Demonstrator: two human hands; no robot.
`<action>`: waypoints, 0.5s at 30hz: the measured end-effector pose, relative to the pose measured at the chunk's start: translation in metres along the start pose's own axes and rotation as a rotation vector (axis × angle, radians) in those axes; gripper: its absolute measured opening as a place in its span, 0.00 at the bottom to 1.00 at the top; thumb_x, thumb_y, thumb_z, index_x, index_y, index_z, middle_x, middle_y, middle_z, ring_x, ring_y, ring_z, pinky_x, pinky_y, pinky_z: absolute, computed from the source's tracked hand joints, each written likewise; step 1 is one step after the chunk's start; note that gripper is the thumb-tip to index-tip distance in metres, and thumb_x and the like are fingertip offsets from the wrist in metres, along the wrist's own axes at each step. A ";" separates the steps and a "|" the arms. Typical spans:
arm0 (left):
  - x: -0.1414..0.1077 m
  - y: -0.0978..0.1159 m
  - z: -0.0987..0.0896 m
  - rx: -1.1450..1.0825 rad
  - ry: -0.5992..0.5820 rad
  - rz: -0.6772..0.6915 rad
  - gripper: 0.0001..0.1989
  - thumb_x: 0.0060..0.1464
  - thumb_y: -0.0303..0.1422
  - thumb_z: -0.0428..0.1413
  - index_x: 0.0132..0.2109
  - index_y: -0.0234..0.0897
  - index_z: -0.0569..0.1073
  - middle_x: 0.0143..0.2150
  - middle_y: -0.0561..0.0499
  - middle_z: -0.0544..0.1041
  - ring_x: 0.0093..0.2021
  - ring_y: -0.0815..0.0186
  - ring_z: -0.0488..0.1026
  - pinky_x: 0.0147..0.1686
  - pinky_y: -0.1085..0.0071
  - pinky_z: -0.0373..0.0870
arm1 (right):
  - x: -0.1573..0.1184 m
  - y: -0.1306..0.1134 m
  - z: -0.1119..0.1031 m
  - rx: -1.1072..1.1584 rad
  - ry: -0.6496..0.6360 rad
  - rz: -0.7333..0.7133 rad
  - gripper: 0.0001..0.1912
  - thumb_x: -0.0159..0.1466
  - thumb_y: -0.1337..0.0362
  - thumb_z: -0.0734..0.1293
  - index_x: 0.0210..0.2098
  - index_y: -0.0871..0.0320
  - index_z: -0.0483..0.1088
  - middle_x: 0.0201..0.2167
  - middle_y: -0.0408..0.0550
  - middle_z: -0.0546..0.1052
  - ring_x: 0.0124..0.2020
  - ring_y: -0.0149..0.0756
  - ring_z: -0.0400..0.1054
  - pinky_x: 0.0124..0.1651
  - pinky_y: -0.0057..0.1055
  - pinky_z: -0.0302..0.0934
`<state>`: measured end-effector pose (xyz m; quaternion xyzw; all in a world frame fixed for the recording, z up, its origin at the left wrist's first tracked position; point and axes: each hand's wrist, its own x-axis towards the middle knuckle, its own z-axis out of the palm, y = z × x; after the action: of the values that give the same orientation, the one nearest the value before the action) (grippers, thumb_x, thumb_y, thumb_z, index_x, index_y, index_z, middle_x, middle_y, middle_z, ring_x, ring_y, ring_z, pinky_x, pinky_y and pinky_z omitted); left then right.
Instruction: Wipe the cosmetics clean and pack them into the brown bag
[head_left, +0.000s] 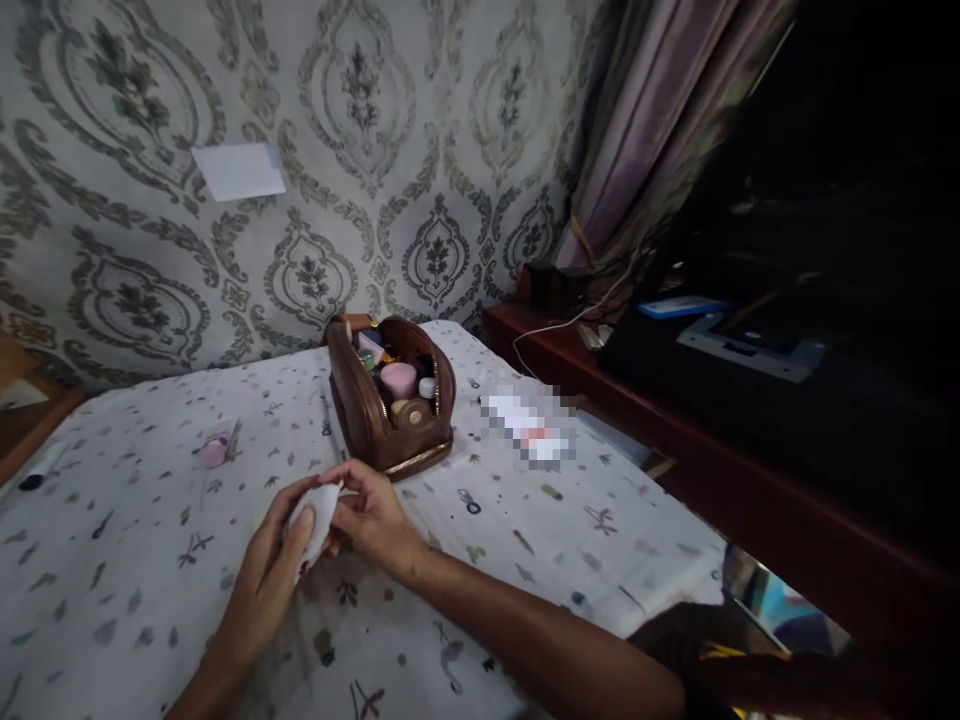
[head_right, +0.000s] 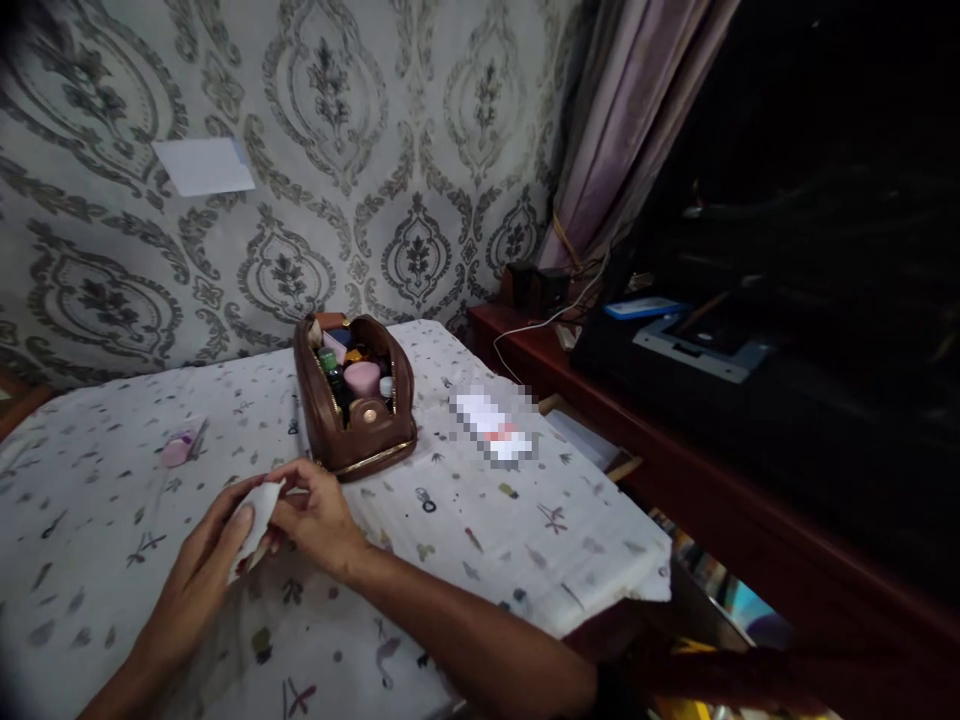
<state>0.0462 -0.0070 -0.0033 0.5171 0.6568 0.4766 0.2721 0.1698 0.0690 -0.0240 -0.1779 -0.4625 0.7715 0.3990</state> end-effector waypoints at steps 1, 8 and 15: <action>0.000 0.001 0.000 -0.009 -0.017 0.013 0.27 0.59 0.52 0.53 0.56 0.39 0.73 0.49 0.45 0.79 0.48 0.56 0.77 0.44 0.66 0.76 | -0.001 -0.004 0.000 -0.016 0.005 0.002 0.30 0.47 0.47 0.80 0.38 0.56 0.65 0.32 0.37 0.71 0.18 0.22 0.66 0.20 0.22 0.61; -0.006 0.003 0.002 -0.141 -0.244 -0.122 0.25 0.56 0.53 0.56 0.50 0.38 0.74 0.27 0.52 0.78 0.21 0.65 0.73 0.17 0.74 0.69 | -0.013 -0.060 -0.001 -0.174 0.068 -0.139 0.23 0.56 0.51 0.76 0.39 0.56 0.64 0.28 0.38 0.72 0.22 0.24 0.66 0.23 0.21 0.61; -0.006 -0.007 -0.002 0.090 -0.233 0.162 0.15 0.60 0.45 0.56 0.47 0.43 0.78 0.43 0.50 0.84 0.43 0.60 0.82 0.41 0.75 0.78 | 0.010 -0.159 -0.029 -0.679 0.308 -0.577 0.17 0.61 0.54 0.73 0.42 0.56 0.67 0.31 0.42 0.75 0.27 0.28 0.71 0.30 0.25 0.67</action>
<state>0.0441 -0.0137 -0.0097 0.6318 0.5976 0.4038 0.2839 0.2547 0.1338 0.0983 -0.2750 -0.6545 0.3989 0.5804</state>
